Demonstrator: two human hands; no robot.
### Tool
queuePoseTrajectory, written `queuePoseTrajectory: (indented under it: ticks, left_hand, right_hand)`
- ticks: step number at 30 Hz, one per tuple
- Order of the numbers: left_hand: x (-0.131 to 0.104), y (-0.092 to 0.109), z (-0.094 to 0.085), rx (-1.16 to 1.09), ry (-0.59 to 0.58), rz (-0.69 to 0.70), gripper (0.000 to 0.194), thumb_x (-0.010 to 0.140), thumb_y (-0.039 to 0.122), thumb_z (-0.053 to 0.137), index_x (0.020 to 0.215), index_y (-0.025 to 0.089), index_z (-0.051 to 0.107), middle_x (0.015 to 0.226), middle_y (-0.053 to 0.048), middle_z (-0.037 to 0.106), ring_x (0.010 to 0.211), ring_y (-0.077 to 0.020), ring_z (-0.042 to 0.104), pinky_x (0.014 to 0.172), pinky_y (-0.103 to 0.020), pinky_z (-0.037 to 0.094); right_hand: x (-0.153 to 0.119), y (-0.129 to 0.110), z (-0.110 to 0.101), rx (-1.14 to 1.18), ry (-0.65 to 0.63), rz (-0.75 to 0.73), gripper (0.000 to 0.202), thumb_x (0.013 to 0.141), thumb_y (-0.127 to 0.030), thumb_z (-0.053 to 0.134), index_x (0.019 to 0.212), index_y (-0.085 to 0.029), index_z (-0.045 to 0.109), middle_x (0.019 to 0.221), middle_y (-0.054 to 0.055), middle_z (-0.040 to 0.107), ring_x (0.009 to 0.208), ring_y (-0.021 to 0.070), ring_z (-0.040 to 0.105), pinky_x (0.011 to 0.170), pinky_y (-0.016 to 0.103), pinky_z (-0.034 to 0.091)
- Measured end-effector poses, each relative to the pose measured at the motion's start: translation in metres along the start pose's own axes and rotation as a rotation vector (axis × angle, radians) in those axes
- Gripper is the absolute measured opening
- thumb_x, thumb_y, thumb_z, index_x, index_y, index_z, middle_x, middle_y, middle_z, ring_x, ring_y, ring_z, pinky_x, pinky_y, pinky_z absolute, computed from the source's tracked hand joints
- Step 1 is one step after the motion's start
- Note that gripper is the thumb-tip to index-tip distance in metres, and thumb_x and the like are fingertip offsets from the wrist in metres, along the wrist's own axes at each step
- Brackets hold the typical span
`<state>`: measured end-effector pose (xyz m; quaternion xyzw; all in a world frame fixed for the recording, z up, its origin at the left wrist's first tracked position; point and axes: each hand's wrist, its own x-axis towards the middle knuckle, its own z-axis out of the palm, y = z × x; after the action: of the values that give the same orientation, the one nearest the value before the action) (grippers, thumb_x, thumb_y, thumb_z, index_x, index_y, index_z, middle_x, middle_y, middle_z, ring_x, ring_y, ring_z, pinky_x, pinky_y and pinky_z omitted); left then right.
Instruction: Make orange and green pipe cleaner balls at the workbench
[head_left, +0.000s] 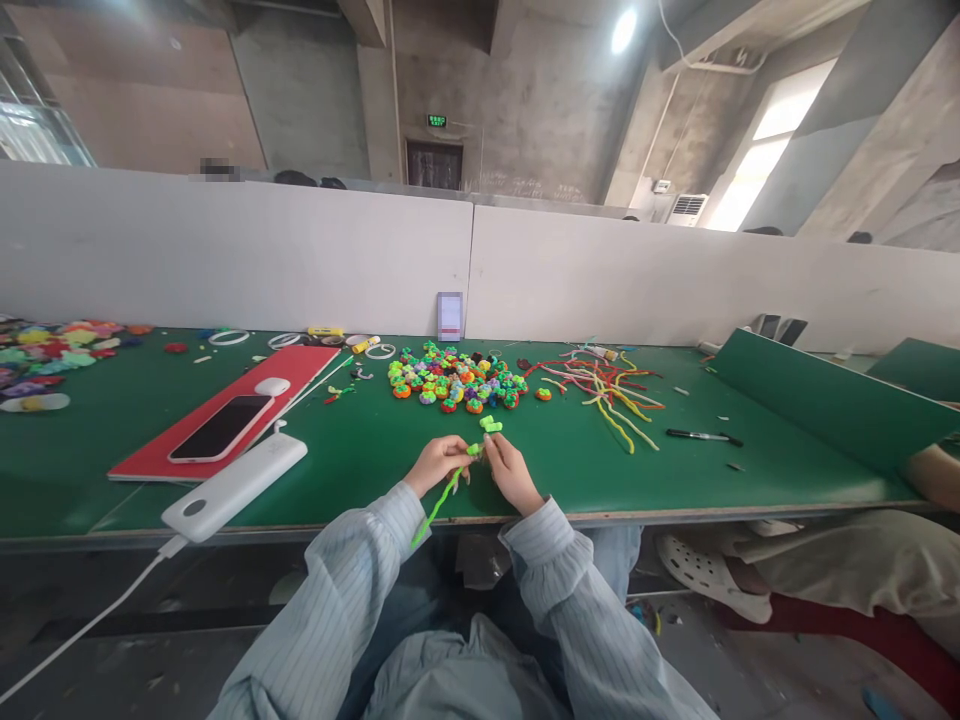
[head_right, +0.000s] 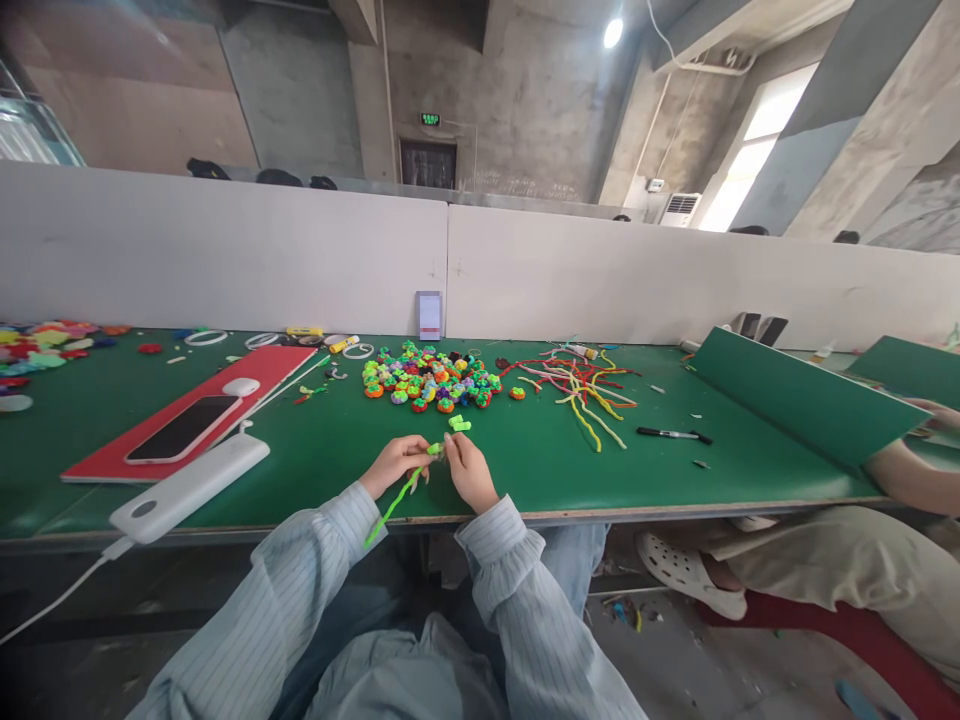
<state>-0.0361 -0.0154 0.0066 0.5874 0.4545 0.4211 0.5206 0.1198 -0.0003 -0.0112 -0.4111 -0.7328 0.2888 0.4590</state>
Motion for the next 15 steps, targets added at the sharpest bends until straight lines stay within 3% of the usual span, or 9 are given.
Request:
queuePoseTrajectory:
  ticks: [6, 11, 15]
  left_hand:
    - [0.0002, 0.0006, -0.0031, -0.045, -0.057, 0.01, 0.02, 0.065, 0.03, 0.062, 0.065, 0.014, 0.051, 0.046, 0.0, 0.059, 0.037, -0.0085, 0.048, 0.039, -0.019, 0.032]
    - [-0.0001, -0.0013, -0.0023, -0.043, -0.095, -0.003, 0.024, 0.065, 0.034, 0.064, 0.067, 0.014, 0.051, 0.047, 0.001, 0.059, 0.035, -0.0078, 0.047, 0.039, -0.019, 0.031]
    - [0.0003, -0.0047, -0.0018, -0.014, -0.111, 0.02, 0.029, 0.064, 0.038, 0.067, 0.069, 0.014, 0.052, 0.049, 0.001, 0.059, 0.041, -0.0091, 0.05, 0.041, -0.02, 0.035]
  right_hand:
    - [-0.0007, -0.0005, 0.0, 0.009, -0.081, -0.069, 0.024, 0.089, -0.038, 0.039, 0.098, -0.021, 0.053, 0.089, 0.004, 0.052, 0.047, 0.0079, 0.049, 0.051, 0.024, 0.043]
    - [-0.0006, 0.0017, 0.0011, 0.025, -0.089, -0.058, 0.023, 0.088, -0.04, 0.042, 0.083, -0.02, 0.053, 0.083, 0.002, 0.051, 0.046, 0.0079, 0.049, 0.047, 0.022, 0.042]
    - [0.0005, 0.0, 0.0006, 0.069, -0.113, 0.006, 0.027, 0.087, -0.042, 0.042, 0.073, -0.02, 0.05, 0.066, -0.002, 0.049, 0.045, 0.0088, 0.047, 0.044, 0.021, 0.039]
